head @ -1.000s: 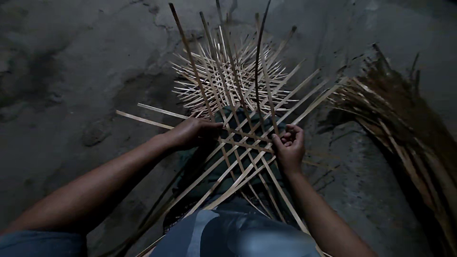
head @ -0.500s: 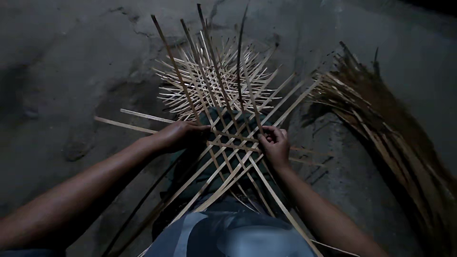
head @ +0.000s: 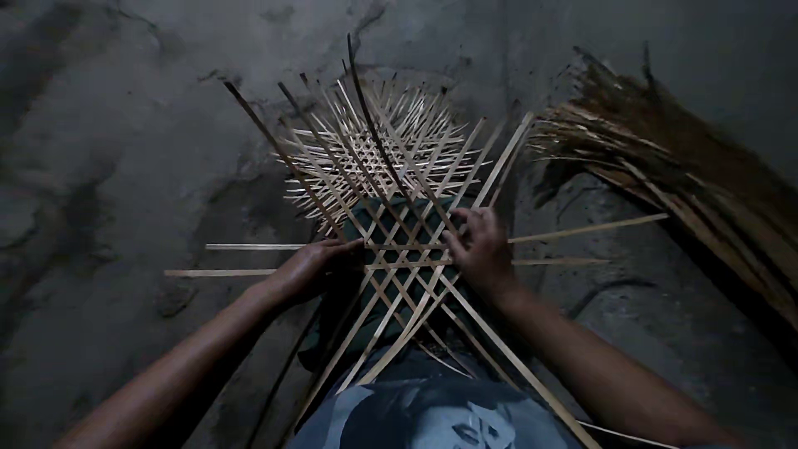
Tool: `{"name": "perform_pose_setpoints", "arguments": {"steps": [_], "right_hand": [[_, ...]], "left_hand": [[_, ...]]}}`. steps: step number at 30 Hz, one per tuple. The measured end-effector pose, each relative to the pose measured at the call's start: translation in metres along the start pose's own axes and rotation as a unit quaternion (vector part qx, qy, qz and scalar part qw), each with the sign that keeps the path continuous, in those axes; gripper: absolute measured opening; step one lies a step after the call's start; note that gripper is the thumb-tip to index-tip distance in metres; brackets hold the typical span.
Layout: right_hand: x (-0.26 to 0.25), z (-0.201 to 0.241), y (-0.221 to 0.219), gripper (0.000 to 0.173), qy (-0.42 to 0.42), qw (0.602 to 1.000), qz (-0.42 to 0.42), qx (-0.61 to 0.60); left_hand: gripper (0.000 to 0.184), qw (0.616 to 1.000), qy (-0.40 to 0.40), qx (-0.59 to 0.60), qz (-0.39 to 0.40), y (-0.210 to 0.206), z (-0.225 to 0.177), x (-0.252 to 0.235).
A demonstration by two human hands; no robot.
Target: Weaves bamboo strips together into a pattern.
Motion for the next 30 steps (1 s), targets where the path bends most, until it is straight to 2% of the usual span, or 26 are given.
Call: {"name": "perform_pose_setpoints", "arguments": {"steps": [2,4,5,7,9,10,11,13,14,16,18,20,24,27,30], "right_hand": [[0.006,0.012,-0.015,0.054,0.066,0.996,0.04,0.044],[0.012,0.012,-0.037,0.069,0.081,0.984,0.139,0.081],[0.014,0.011,-0.043,0.071,0.076,0.978,0.173,0.092],[0.013,0.01,-0.046,0.071,0.07,0.973,0.197,0.103],[0.012,0.01,-0.047,0.071,0.075,0.97,0.204,0.113],[0.012,0.01,-0.048,0.072,0.077,0.969,0.205,0.117],[0.012,0.01,-0.049,0.072,0.079,0.968,0.205,0.122],[0.01,0.009,-0.05,0.073,0.076,0.965,0.215,0.128],[0.009,0.007,-0.05,0.073,0.074,0.966,0.216,0.124],[0.01,0.003,-0.051,0.073,0.077,0.97,0.2,0.113],[0.011,0.002,-0.05,0.073,0.078,0.973,0.189,0.105],[0.012,0.002,-0.05,0.073,0.075,0.975,0.185,0.098],[0.012,0.001,-0.053,0.07,0.072,0.98,0.172,0.075],[0.007,0.001,-0.05,0.068,0.053,0.977,0.192,0.069],[0.004,-0.004,-0.05,0.068,0.049,0.98,0.186,0.058]], "left_hand": [[0.056,1.0,0.004,-0.025,0.014,0.001,-0.002,-0.003],[0.055,0.998,0.016,-0.051,0.028,0.006,-0.005,-0.007],[0.052,0.998,0.024,-0.059,0.019,0.011,-0.007,-0.01],[0.044,0.997,0.031,-0.021,-0.064,0.026,-0.014,-0.019],[0.056,0.974,0.081,0.143,-0.158,0.041,-0.014,-0.035],[0.064,0.935,0.132,0.275,-0.18,0.046,-0.011,-0.045],[0.071,0.88,0.193,0.389,-0.192,0.05,-0.005,-0.057],[0.076,0.76,0.312,0.525,-0.22,0.052,0.017,-0.079],[0.083,0.721,0.345,0.56,-0.219,0.052,0.03,-0.088],[0.084,0.693,0.353,0.596,-0.199,0.051,0.052,-0.099],[0.075,0.683,0.274,0.652,-0.182,0.053,0.066,-0.11],[0.078,0.702,0.152,0.684,-0.13,0.061,0.079,-0.122],[0.083,0.734,0.169,0.644,-0.134,0.069,0.081,-0.161],[0.059,0.764,0.137,0.629,-0.045,0.075,0.061,-0.196],[0.053,0.808,0.158,0.567,-0.016,0.085,0.033,-0.217]]}}
Point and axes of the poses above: each hand's wrist, its own x-axis away from the middle knuckle, its own y-axis out of the back of the hand, z = x × y, the point moved 3 cm from there along -x, towards the middle knuckle, and after that the axes turned 1 degree about z, right-handed, at the moved point
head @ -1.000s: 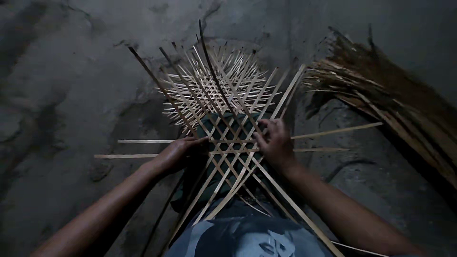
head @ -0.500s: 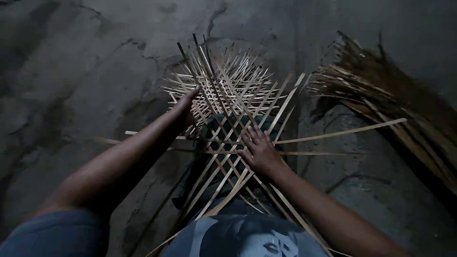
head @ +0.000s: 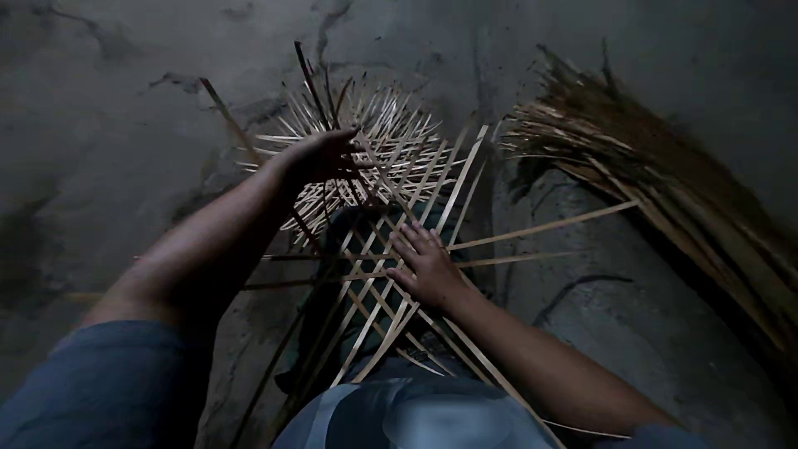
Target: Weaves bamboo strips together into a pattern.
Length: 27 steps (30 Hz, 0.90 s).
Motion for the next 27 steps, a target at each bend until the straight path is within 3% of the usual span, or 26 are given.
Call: {"name": "perform_pose_setpoints", "arguments": {"steps": [3,7,10,12,15,17,19,21,24,27], "right_hand": [[-0.005,-0.003,-0.001,0.068,-0.001,1.0,0.002,0.002],[-0.004,-0.001,-0.008,0.061,0.029,0.998,-0.034,-0.051],[-0.005,-0.013,0.028,0.052,0.073,0.984,-0.002,-0.163],[0.0,-0.036,0.068,0.03,0.101,0.972,-0.046,-0.209],[0.031,-0.104,0.142,0.029,-0.013,0.967,-0.066,-0.245],[0.058,-0.169,0.182,0.027,-0.108,0.947,-0.155,-0.26],[0.089,-0.228,0.223,0.03,-0.236,0.901,-0.275,-0.238],[0.12,-0.29,0.253,0.034,-0.363,0.853,-0.351,-0.129],[0.157,-0.359,0.271,0.034,-0.474,0.826,-0.307,0.0],[0.17,-0.379,0.273,0.041,-0.502,0.825,-0.258,0.028]], "left_hand": [[0.035,0.992,-0.077,-0.09,-0.044,-0.017,-0.024,0.011],[0.031,0.949,-0.233,-0.211,0.021,-0.039,-0.03,0.073],[0.035,0.914,-0.324,-0.24,0.049,-0.054,-0.001,0.113],[0.04,0.88,-0.376,-0.272,0.105,-0.055,0.018,0.136],[0.03,0.834,-0.443,-0.293,0.151,-0.062,0.039,0.156],[0.026,0.813,-0.476,-0.304,0.145,-0.064,0.048,0.159],[0.026,0.807,-0.485,-0.307,0.141,-0.071,0.047,0.16],[0.026,0.803,-0.487,-0.318,0.13,-0.072,0.048,0.159],[0.026,0.798,-0.476,-0.346,0.13,-0.067,0.049,0.152],[0.03,0.81,-0.465,-0.328,0.14,-0.072,0.043,0.151]]}}
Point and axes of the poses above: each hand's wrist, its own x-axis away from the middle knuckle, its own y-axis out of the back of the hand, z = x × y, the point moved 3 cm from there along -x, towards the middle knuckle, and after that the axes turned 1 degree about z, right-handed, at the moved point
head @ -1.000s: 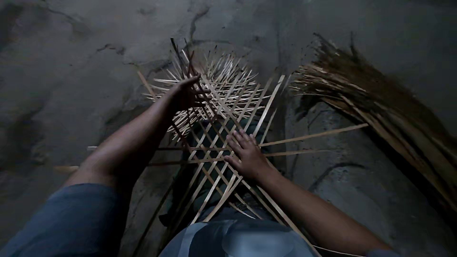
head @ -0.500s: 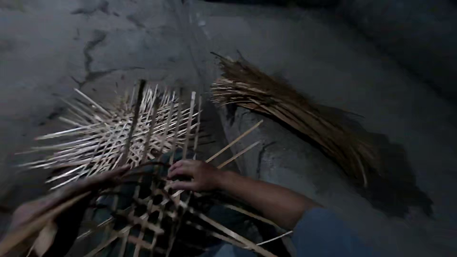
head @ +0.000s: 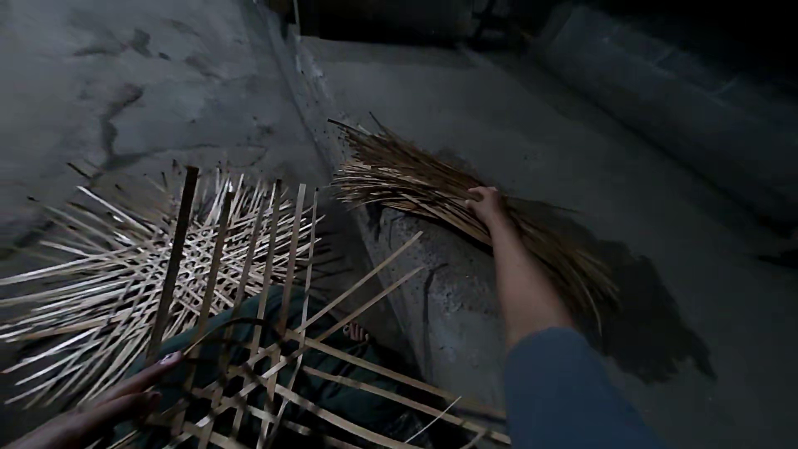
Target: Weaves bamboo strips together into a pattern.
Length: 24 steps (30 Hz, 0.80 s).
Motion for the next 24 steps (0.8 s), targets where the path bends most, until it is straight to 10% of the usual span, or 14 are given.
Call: {"name": "perform_pose_setpoints", "arguments": {"steps": [17,24], "right_hand": [[-0.014,0.021,0.008,0.024,0.038,0.999,0.021,0.017],[0.009,0.134,0.084,0.042,0.26,0.956,-0.103,-0.087]], "left_hand": [[0.039,0.998,0.041,0.027,-0.045,0.004,0.012,0.004],[0.026,0.988,-0.043,-0.127,-0.073,-0.007,-0.006,0.013]]}}
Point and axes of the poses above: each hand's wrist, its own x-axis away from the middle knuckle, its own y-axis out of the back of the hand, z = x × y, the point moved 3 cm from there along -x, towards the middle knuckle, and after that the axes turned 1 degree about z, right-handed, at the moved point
